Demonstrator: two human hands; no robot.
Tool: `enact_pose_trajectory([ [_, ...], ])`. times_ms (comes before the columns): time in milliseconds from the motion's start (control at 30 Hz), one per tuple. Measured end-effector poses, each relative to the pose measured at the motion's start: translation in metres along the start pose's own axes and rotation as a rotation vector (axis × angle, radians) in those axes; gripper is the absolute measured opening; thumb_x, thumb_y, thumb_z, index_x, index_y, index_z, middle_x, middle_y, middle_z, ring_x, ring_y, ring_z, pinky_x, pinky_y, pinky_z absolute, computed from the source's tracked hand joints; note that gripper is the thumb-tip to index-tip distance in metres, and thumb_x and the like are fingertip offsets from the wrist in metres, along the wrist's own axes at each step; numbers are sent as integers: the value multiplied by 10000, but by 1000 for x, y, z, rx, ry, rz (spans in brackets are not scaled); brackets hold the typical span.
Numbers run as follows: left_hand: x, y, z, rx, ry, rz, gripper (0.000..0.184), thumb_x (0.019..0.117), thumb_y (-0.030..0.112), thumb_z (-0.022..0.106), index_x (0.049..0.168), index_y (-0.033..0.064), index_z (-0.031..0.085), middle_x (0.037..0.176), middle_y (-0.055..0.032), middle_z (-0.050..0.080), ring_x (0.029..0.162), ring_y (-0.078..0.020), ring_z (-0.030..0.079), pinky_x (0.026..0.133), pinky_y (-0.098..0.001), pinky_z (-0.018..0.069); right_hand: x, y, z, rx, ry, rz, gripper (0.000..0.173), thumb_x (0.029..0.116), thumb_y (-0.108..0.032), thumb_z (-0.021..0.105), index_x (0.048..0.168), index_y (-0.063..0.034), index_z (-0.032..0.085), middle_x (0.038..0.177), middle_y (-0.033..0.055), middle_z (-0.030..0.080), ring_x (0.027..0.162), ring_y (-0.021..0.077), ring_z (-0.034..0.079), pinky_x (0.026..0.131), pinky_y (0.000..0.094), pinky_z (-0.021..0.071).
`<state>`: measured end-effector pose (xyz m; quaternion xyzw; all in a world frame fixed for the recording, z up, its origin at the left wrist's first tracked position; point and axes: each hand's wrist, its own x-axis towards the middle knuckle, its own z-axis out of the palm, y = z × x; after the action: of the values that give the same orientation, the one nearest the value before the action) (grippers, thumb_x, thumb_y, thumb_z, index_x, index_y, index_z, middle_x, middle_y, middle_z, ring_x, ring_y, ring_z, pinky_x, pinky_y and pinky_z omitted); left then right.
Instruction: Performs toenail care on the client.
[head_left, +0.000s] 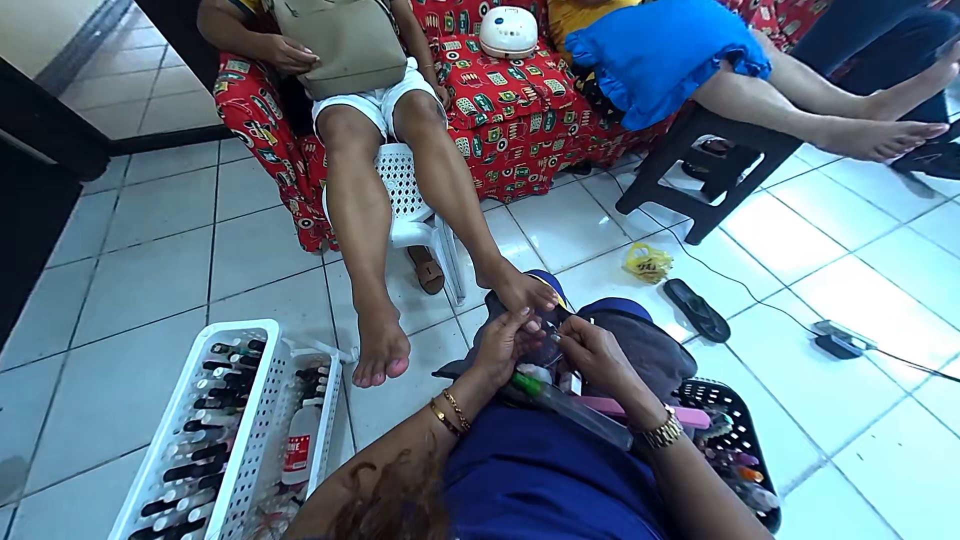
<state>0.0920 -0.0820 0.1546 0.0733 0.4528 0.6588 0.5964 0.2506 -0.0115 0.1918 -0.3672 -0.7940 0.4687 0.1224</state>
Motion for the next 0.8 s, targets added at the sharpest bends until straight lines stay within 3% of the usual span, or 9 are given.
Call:
enact_pose_trajectory([
  [67, 0, 0, 0, 7, 4, 1, 205, 1091, 158, 470, 1043, 5, 597, 816, -56, 686, 711, -132, 700, 674, -261, 599, -1, -2, 3, -33, 53, -25, 255, 1031, -123, 517, 1195, 11, 658, 683, 22, 581, 542, 76, 545, 570, 267, 499],
  [133, 0, 0, 0, 15, 12, -3, 185, 1087, 153, 479, 1040, 14, 591, 788, -42, 668, 669, -110, 673, 638, -236, 579, -1, -3, 7, -101, 76, -53, 303, 1043, -138, 497, 1260, -14, 669, 711, 46, 615, 548, 94, 542, 574, 287, 493],
  [267, 2, -1, -1, 16, 2, 2, 204, 1086, 151, 480, 999, 14, 604, 759, -32, 649, 618, -85, 634, 600, -211, 555, -5, -5, 15, -207, 105, -81, 340, 1054, -136, 460, 1270, -20, 695, 834, 155, 713, 646, 241, 663, 667, 432, 555],
  [367, 3, -2, -2, 15, -4, 5, 208, 1087, 159, 481, 1003, 13, 605, 760, -30, 647, 618, -83, 635, 603, -209, 557, -7, -8, 22, -253, 157, -102, 349, 1032, -112, 462, 1255, -19, 714, 865, 186, 733, 704, 314, 695, 708, 503, 550],
  [533, 3, -2, -3, 9, -14, 10, 216, 1090, 152, 469, 1003, 12, 607, 764, -33, 648, 627, -88, 638, 609, -210, 559, -7, -9, 26, -296, 189, -110, 347, 1027, -103, 467, 1244, -19, 724, 873, 195, 744, 750, 359, 720, 740, 554, 553],
  [800, 3, -3, -3, -5, -17, 8, 216, 1091, 143, 463, 994, 10, 602, 760, -34, 647, 619, -86, 635, 606, -210, 558, -8, -8, 31, -382, 274, -159, 336, 984, -78, 500, 1191, -39, 761, 809, 197, 736, 737, 404, 711, 696, 599, 524],
])
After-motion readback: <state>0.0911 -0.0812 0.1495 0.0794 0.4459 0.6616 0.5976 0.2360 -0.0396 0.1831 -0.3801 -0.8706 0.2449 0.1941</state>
